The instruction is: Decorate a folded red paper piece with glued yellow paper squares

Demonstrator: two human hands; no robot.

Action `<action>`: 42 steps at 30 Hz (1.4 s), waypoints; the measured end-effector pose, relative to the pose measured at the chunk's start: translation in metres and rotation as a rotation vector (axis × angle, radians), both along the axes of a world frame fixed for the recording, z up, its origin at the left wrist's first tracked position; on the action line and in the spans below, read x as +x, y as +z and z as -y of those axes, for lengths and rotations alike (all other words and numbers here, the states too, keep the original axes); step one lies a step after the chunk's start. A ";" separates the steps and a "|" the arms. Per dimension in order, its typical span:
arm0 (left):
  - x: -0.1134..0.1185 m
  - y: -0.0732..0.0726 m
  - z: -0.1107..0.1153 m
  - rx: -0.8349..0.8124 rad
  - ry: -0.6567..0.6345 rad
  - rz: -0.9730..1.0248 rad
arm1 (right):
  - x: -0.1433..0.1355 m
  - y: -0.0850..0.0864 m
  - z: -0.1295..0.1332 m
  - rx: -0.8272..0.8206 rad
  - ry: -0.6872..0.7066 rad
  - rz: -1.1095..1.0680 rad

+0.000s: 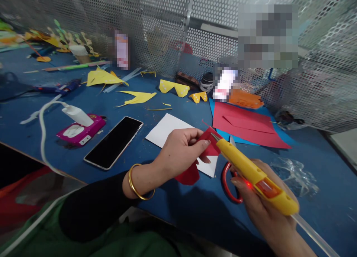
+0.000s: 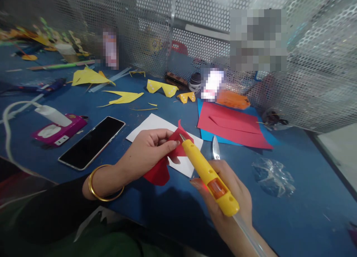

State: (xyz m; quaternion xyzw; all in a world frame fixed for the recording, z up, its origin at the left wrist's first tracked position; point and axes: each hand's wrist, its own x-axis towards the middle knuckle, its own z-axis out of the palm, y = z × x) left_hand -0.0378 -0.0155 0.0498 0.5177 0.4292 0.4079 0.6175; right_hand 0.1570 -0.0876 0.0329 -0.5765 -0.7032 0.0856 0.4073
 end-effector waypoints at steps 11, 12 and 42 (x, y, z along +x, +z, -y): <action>0.000 0.001 0.001 -0.003 -0.008 0.002 | 0.010 -0.004 -0.004 0.064 0.088 0.098; 0.000 0.001 0.001 -0.002 -0.007 0.004 | 0.012 -0.004 -0.006 0.079 0.105 0.120; -0.001 0.002 0.001 0.000 -0.008 0.001 | 0.021 -0.008 -0.007 0.198 0.141 0.287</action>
